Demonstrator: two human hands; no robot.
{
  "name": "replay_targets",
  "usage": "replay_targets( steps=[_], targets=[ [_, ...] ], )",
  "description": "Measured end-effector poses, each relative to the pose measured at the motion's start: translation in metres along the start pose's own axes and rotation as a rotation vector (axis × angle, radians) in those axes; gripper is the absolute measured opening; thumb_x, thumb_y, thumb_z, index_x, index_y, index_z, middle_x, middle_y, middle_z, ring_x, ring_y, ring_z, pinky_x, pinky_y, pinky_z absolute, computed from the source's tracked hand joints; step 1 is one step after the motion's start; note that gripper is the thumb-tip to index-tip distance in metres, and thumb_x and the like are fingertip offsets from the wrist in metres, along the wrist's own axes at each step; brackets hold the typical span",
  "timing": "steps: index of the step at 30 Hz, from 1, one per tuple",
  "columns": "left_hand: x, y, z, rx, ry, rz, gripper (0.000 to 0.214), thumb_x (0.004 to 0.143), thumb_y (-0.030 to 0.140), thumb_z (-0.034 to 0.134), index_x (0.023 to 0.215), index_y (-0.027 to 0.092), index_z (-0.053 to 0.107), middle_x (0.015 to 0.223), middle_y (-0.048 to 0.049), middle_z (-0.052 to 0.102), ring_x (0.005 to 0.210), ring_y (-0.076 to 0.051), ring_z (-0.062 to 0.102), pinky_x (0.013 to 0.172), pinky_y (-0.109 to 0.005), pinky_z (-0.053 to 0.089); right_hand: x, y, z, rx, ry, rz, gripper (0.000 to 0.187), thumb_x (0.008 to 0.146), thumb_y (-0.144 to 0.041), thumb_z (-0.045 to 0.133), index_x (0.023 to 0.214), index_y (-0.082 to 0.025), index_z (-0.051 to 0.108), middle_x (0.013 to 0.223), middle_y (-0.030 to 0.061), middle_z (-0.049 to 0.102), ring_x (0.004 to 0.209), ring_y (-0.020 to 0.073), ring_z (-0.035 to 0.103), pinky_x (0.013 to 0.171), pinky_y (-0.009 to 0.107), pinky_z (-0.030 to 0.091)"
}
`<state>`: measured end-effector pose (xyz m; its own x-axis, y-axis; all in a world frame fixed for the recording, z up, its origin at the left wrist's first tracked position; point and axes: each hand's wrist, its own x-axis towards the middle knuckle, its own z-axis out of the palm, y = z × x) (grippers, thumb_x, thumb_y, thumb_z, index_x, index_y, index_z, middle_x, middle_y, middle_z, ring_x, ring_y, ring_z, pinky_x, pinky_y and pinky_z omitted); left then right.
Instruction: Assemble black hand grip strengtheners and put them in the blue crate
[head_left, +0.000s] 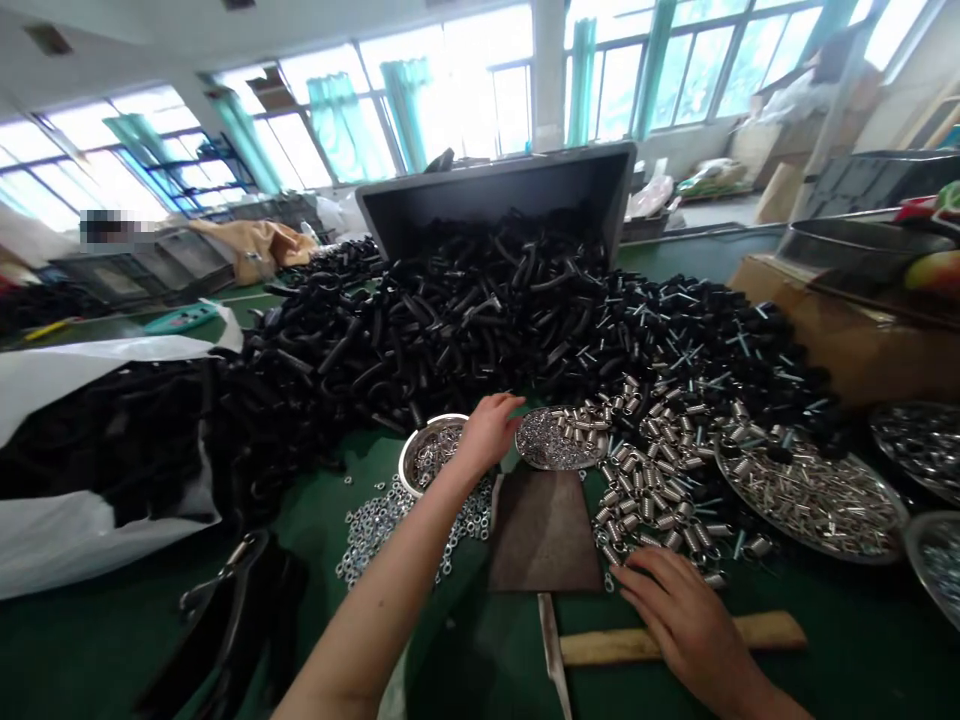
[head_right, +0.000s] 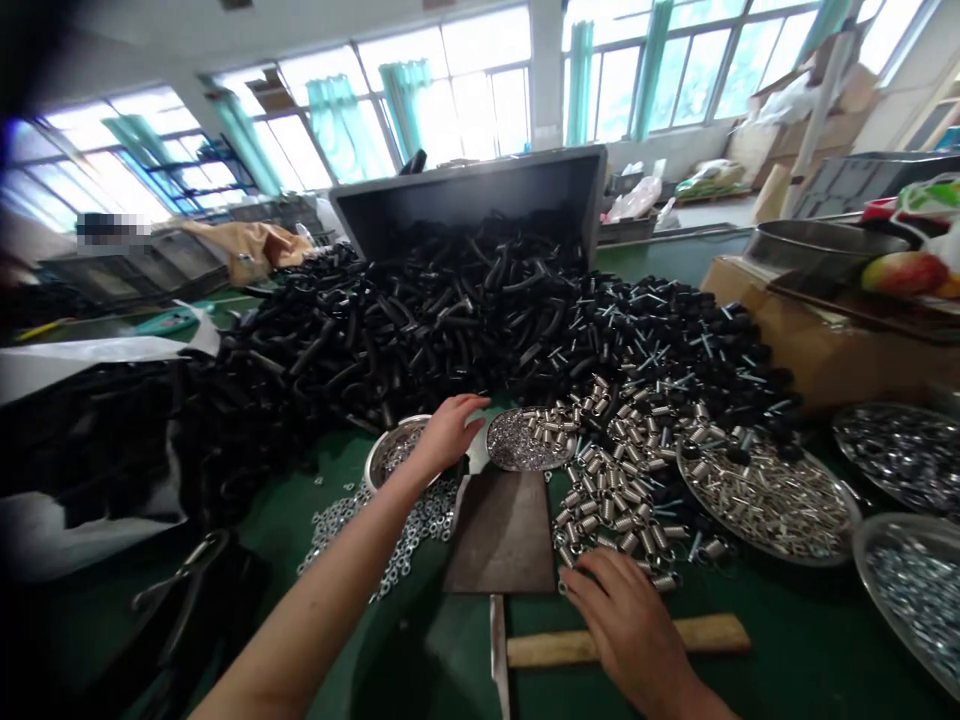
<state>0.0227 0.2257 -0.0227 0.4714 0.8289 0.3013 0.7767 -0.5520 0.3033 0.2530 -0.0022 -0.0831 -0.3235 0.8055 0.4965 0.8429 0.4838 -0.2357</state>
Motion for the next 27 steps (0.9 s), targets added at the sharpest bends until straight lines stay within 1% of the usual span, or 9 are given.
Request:
replay_targets(
  steps=[4,7,11,15,17,20,23,25,27],
  targets=[
    [0.07,0.03,0.052,-0.043,-0.019,-0.043,0.049,0.081,0.019,0.056,0.128,0.016,0.045,0.123,-0.0108,0.053,0.11,-0.021,0.049,0.094,-0.033,0.039,0.015,0.013,-0.009,0.061,0.019,0.116,0.026,0.086,-0.012,0.045,0.102,-0.022,0.065,0.094,0.0073,0.064,0.089,0.0193,0.059,0.079,0.035,0.049],
    [0.095,0.035,0.07,-0.051,-0.016,-0.09,0.045,0.078,0.019,0.06,0.121,0.01,0.049,0.114,-0.0151,0.056,0.107,-0.025,0.051,0.092,-0.036,0.04,0.026,0.029,-0.015,0.066,0.032,0.201,0.024,0.088,-0.016,0.045,0.101,-0.02,0.065,0.094,0.008,0.063,0.09,0.0198,0.058,0.081,0.036,0.048],
    [0.105,0.03,0.07,-0.075,-0.023,-0.124,0.03,0.075,0.016,0.062,0.105,0.012,0.057,0.103,-0.013,0.058,0.1,-0.025,0.054,0.087,-0.036,0.041,0.047,0.05,-0.014,0.014,-0.061,0.291,0.024,0.091,-0.02,0.042,0.097,-0.018,0.065,0.094,0.0083,0.063,0.092,0.0207,0.055,0.082,0.035,0.046],
    [0.1,0.02,0.053,-0.097,-0.01,-0.15,0.025,0.073,0.017,0.065,0.097,0.014,0.057,0.101,-0.0093,0.058,0.098,-0.023,0.054,0.088,-0.035,0.04,0.08,0.065,0.003,-0.153,-0.202,0.378,0.027,0.091,-0.031,0.044,0.081,-0.02,0.066,0.083,0.0071,0.062,0.087,0.0225,0.054,0.074,0.035,0.045],
    [0.091,0.015,0.04,-0.255,0.001,-0.208,0.024,0.072,0.021,0.067,0.093,0.015,0.057,0.094,-0.0063,0.059,0.091,-0.02,0.055,0.084,-0.033,0.042,0.095,0.07,0.013,-0.235,-0.281,0.387,0.031,0.088,-0.041,0.047,0.073,-0.02,0.065,0.08,0.0075,0.062,0.086,0.0232,0.054,0.07,0.034,0.043],
    [0.059,0.007,0.014,-0.89,0.006,-0.317,0.023,0.073,0.027,0.066,0.089,0.015,0.056,0.083,-0.0019,0.059,0.078,-0.014,0.056,0.077,-0.03,0.046,0.109,0.074,0.024,-0.276,-0.378,0.367,0.03,0.083,-0.044,0.054,0.068,-0.02,0.063,0.079,0.0074,0.063,0.084,0.0228,0.054,0.067,0.032,0.041],
    [0.007,0.001,-0.018,-1.437,0.038,-0.357,0.025,0.075,0.028,0.064,0.097,0.017,0.057,0.091,-0.002,0.06,0.081,-0.011,0.058,0.08,-0.029,0.047,0.109,0.077,0.03,-0.251,-0.406,0.347,0.023,0.082,-0.038,0.053,0.07,-0.02,0.062,0.078,0.0073,0.063,0.084,0.0231,0.055,0.065,0.031,0.04],
    [-0.034,-0.004,-0.037,-1.567,0.093,-0.404,0.03,0.078,0.031,0.061,0.105,0.019,0.057,0.099,-0.0043,0.061,0.087,-0.013,0.059,0.082,-0.031,0.048,0.104,0.078,0.03,-0.189,-0.377,0.377,0.023,0.084,-0.036,0.049,0.078,-0.019,0.062,0.081,0.008,0.064,0.083,0.0235,0.056,0.066,0.032,0.041],
    [-0.078,-0.009,-0.05,-1.567,0.169,-0.488,0.034,0.08,0.034,0.058,0.11,0.019,0.056,0.101,-0.0064,0.06,0.09,-0.016,0.06,0.081,-0.034,0.049,0.096,0.077,0.026,-0.053,-0.281,0.458,0.025,0.086,-0.035,0.044,0.092,-0.017,0.059,0.085,0.0092,0.065,0.08,0.0231,0.058,0.066,0.033,0.042]
  ],
)
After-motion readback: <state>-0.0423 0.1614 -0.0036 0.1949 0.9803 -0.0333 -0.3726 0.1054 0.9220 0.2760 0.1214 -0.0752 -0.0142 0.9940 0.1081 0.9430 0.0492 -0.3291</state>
